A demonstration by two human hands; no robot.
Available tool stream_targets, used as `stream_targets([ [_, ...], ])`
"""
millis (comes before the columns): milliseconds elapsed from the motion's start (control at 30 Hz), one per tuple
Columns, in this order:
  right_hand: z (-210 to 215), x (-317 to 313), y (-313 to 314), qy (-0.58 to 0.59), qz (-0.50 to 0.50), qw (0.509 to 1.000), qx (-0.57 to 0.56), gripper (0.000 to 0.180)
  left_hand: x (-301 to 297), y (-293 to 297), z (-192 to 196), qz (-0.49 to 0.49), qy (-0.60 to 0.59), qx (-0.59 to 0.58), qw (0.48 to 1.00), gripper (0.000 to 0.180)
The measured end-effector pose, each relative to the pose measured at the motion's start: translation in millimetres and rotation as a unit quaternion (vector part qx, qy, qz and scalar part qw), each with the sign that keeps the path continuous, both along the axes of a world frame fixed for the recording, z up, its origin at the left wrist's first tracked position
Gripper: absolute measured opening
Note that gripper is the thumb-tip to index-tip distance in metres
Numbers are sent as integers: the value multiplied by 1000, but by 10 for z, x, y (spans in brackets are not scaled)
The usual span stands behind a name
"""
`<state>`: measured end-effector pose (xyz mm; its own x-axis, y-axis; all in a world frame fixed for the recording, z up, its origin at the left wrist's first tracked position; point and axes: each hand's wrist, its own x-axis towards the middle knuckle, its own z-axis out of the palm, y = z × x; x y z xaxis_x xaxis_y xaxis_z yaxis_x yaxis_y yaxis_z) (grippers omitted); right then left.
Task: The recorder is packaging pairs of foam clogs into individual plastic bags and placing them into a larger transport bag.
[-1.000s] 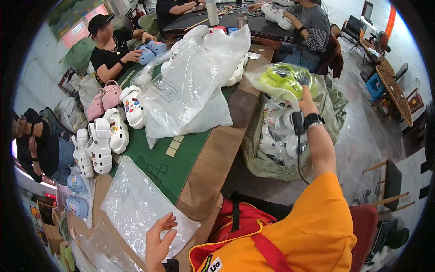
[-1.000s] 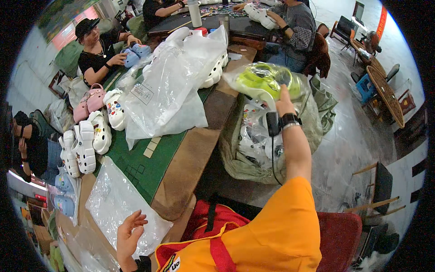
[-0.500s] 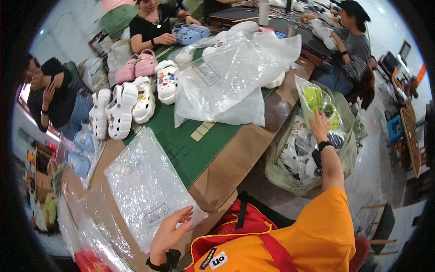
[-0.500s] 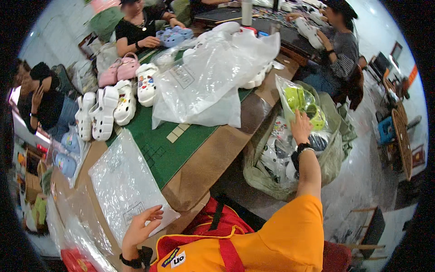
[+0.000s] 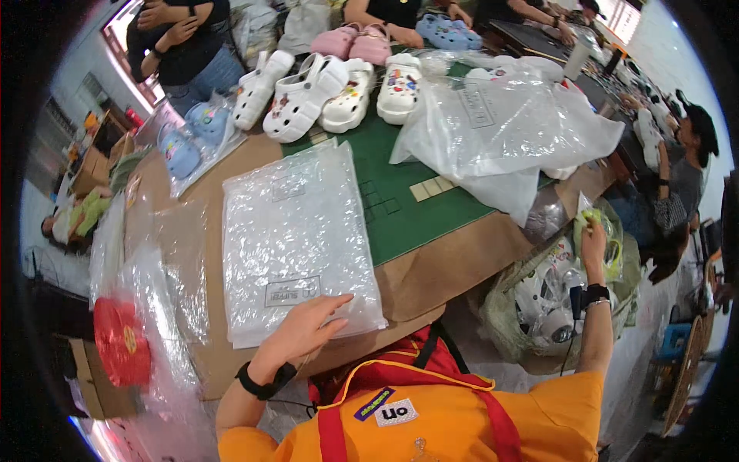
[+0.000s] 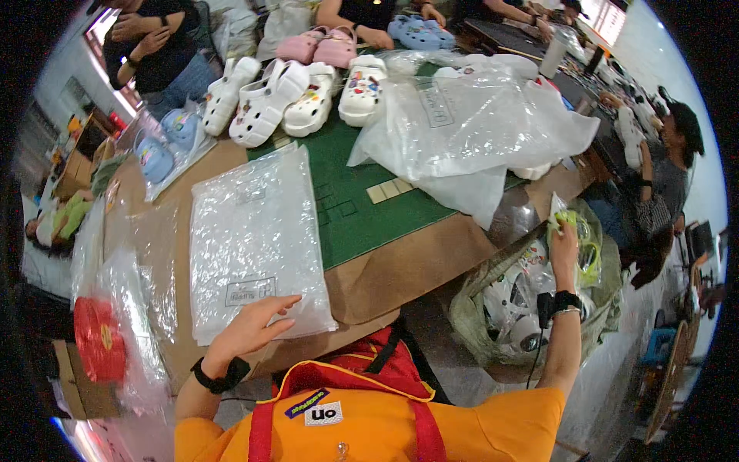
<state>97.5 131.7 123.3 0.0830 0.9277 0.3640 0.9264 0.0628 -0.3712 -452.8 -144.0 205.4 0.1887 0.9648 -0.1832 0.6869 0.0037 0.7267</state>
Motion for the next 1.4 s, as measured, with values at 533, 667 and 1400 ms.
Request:
stream_targets([
  [533,228,-3410,295,-234,173,957,-5,53,103,-541,-749,133,328,189,916,63],
  [667,390,-3326,257,-223,156,962,-6,53,169,-416,-778,129,343,202,908,62],
  [1400,1415,-3538,-1277,-42,628,657,415,22,-135,396,987,287,433,601,608,25],
])
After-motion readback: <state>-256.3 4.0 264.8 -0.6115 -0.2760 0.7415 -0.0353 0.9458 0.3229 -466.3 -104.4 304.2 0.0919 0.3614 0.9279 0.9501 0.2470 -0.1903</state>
